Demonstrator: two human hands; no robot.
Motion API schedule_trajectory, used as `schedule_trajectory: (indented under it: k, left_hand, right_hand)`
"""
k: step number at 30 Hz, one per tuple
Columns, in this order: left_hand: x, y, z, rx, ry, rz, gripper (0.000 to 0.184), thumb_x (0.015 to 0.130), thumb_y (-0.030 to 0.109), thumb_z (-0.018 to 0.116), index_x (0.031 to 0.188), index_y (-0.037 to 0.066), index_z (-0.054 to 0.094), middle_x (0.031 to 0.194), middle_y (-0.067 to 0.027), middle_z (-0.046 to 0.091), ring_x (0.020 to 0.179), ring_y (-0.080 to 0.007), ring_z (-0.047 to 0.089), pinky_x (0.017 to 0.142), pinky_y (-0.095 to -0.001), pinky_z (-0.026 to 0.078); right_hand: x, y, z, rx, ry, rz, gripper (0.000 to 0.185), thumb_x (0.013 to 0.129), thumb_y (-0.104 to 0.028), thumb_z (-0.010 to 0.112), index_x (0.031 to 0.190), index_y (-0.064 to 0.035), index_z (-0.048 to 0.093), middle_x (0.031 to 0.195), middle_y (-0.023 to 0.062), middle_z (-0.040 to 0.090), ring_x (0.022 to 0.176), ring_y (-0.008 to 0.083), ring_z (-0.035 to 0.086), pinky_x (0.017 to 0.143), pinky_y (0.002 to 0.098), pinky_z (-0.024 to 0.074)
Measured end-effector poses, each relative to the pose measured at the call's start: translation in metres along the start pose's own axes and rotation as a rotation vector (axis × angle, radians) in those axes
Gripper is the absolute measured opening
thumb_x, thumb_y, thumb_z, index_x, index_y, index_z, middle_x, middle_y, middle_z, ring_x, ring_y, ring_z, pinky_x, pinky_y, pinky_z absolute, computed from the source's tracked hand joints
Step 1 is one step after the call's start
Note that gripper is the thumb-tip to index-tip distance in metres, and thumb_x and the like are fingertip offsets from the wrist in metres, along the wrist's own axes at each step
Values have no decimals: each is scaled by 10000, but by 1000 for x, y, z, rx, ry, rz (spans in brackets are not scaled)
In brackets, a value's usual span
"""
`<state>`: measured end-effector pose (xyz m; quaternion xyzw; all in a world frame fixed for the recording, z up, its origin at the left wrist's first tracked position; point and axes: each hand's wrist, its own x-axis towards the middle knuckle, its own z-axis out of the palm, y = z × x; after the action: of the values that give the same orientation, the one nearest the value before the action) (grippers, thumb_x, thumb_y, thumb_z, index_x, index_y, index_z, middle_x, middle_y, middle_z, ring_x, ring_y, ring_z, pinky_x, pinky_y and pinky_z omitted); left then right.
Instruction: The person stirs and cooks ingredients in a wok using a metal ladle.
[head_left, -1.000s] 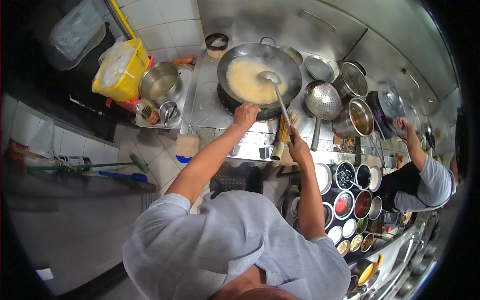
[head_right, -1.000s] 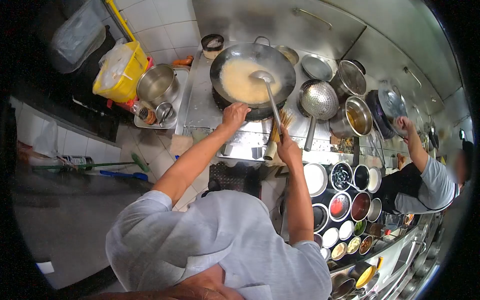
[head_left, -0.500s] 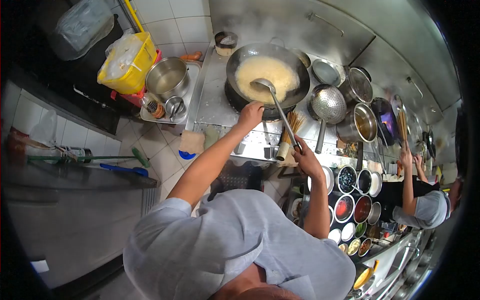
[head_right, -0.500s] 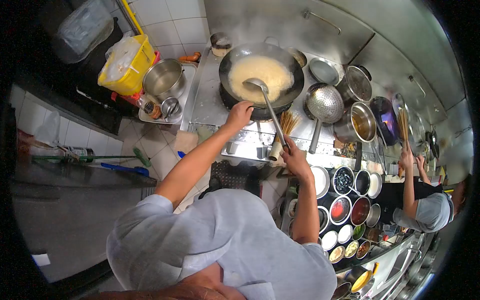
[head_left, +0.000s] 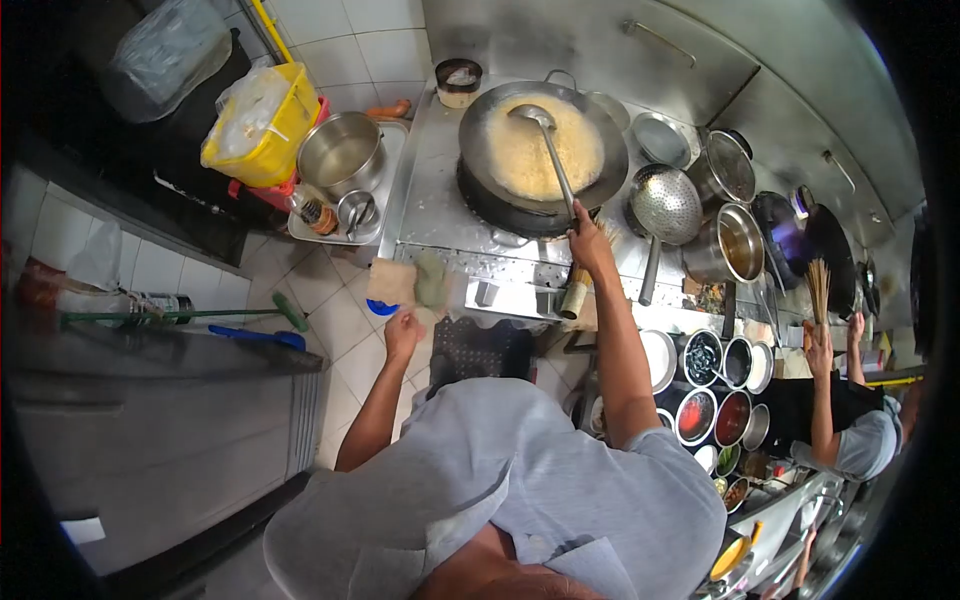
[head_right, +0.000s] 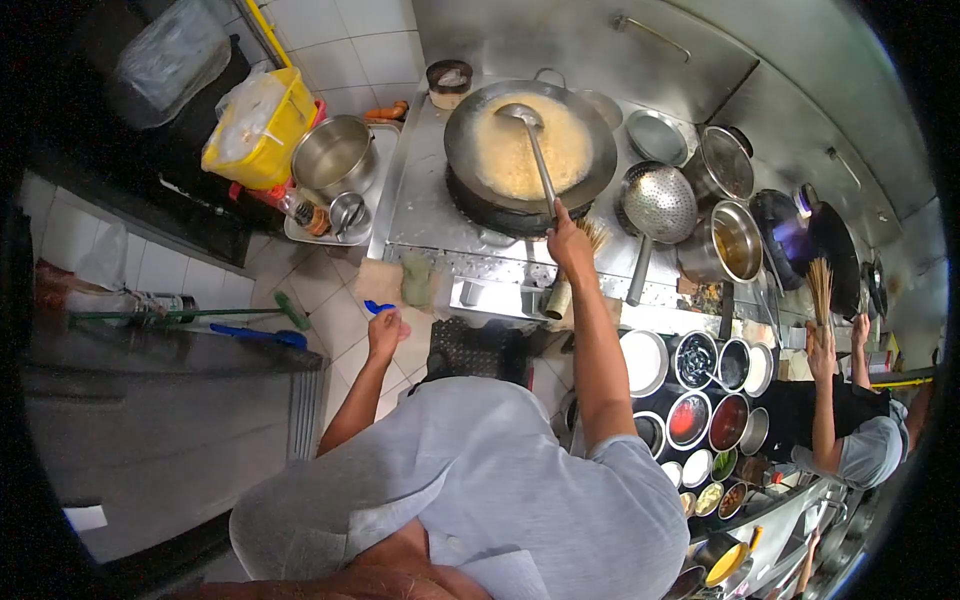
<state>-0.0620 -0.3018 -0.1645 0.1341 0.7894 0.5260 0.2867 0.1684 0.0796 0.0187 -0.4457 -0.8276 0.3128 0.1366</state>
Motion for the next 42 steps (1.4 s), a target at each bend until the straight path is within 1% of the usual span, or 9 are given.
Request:
schedule_trajectory:
  k: [8, 13, 14, 19, 25, 27, 37, 40, 42]
  left_hand:
    - [-44, -119, -35, 180, -83, -371, 164, 863, 166, 628, 824, 39, 725, 665, -128, 708, 556, -217, 691, 570, -356, 560]
    - [-47, -154, -46, 547, -267, -117, 176, 851, 128, 620, 737, 18, 698, 670, -125, 704, 537, -224, 676, 503, -363, 553]
    - [-51, -150, -45, 460, -229, -531, 186, 850, 119, 616, 718, 10, 690, 677, -127, 703, 536, -229, 672, 487, -369, 551]
    - [-59, -158, -55, 326, -243, -663, 233, 879, 136, 591, 737, -28, 674, 695, -165, 698, 526, -251, 658, 472, -388, 558]
    - [-51, -168, -50, 325, -296, -601, 207, 901, 136, 575, 804, -4, 694, 754, -147, 719, 568, -243, 675, 475, -380, 555]
    - [-49, -168, -50, 355, -340, -572, 194, 907, 133, 575, 826, 3, 694, 772, -147, 723, 585, -241, 682, 480, -380, 556]
    - [-64, -175, -53, 250, -259, -650, 149, 898, 119, 571, 868, 9, 668, 779, -159, 718, 623, -258, 700, 499, -381, 563]
    - [-68, -155, -62, 493, -428, -552, 160, 883, 119, 560, 828, 13, 666, 783, -161, 712, 635, -248, 701, 507, -380, 566]
    - [-61, -189, -72, 859, -657, -21, 166, 842, 176, 618, 786, 34, 684, 767, -168, 711, 634, -298, 694, 535, -443, 554]
  right_hand:
    - [-23, 12, -14, -225, 34, 142, 682, 934, -178, 569, 1578, -240, 355, 1013, 308, 706, 945, 510, 676, 844, 564, 527]
    - [-82, 2, -37, -140, -15, 227, 670, 939, -172, 569, 1574, -196, 359, 1112, 329, 684, 1009, 501, 668, 892, 544, 526]
    - [-94, 6, -39, -101, -22, 224, 672, 938, -155, 576, 1573, -188, 361, 1175, 337, 659, 1058, 488, 659, 918, 522, 523]
    - [-147, 22, -48, 116, -21, 131, 680, 943, -95, 591, 1576, -175, 357, 1270, 305, 641, 1161, 428, 651, 977, 462, 510]
    - [-172, -22, -83, 507, -198, 378, 613, 1000, -106, 578, 1574, -196, 379, 828, 65, 570, 733, 142, 594, 596, 327, 511]
    - [-164, -19, -81, 591, -249, 396, 598, 1008, -125, 584, 1567, -220, 392, 753, 5, 471, 553, 75, 450, 441, 270, 386]
    - [-55, -2, -17, 583, -177, 273, 610, 1004, -162, 593, 1574, -217, 382, 736, -12, 463, 486, 74, 413, 406, 266, 366]
    - [-11, 40, 31, 225, 35, 4, 656, 966, -163, 611, 1576, -208, 373, 901, 120, 646, 598, 254, 612, 561, 417, 507]
    - [-3, 25, 27, -62, 74, 59, 701, 933, -164, 620, 1579, -200, 350, 1095, 270, 708, 888, 462, 704, 832, 543, 536]
